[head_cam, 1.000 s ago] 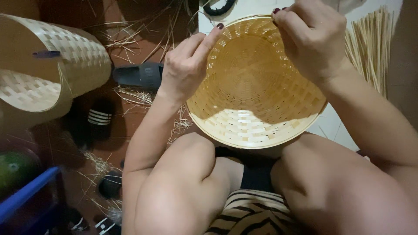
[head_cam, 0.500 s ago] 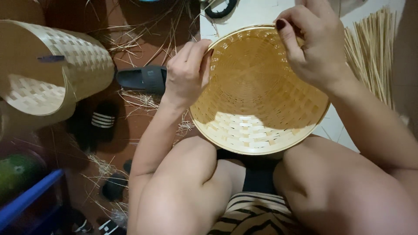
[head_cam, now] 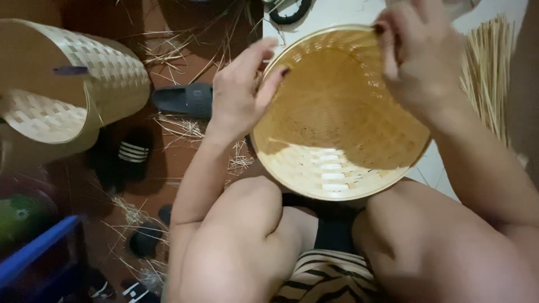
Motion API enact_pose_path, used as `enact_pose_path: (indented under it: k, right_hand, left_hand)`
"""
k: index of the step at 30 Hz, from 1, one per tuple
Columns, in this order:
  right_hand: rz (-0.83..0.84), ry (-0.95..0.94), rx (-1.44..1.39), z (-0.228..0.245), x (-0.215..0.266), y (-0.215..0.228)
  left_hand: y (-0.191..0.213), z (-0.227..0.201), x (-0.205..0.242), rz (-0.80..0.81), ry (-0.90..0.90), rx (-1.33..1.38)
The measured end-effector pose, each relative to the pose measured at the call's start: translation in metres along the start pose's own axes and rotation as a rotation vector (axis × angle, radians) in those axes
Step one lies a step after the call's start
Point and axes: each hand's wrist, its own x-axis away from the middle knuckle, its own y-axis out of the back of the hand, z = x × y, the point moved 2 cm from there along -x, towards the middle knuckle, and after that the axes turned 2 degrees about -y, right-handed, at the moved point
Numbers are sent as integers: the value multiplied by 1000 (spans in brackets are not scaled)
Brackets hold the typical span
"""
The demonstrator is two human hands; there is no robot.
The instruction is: Weaving the rim of a bamboo basket and securing it with plastic clips.
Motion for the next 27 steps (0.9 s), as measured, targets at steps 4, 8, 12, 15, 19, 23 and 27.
enact_pose_path:
  k: [4,8,12,15,19,23,27]
  right_hand:
    - [-12,46,362,8,8,36]
    - [449,-274,386,22,10,54]
    - [239,27,148,36,-7,35]
    - [132,145,19,34,-17,11]
    - [120,-1,-139,17,-19,1]
    - [121,-161,-306,-10,-5,4]
    - [167,12,-32,6,-10,32]
  left_hand:
    - [25,-7,15,122,-35,208]
    - [18,13,35,111,149,244]
    - [12,6,14,164,491,170]
    - [0,-1,1,195,369,245]
    - [-15,20,8,189,159,538]
    - [-15,16,24,191,218,720]
    - [-22,37,26,108,194,611]
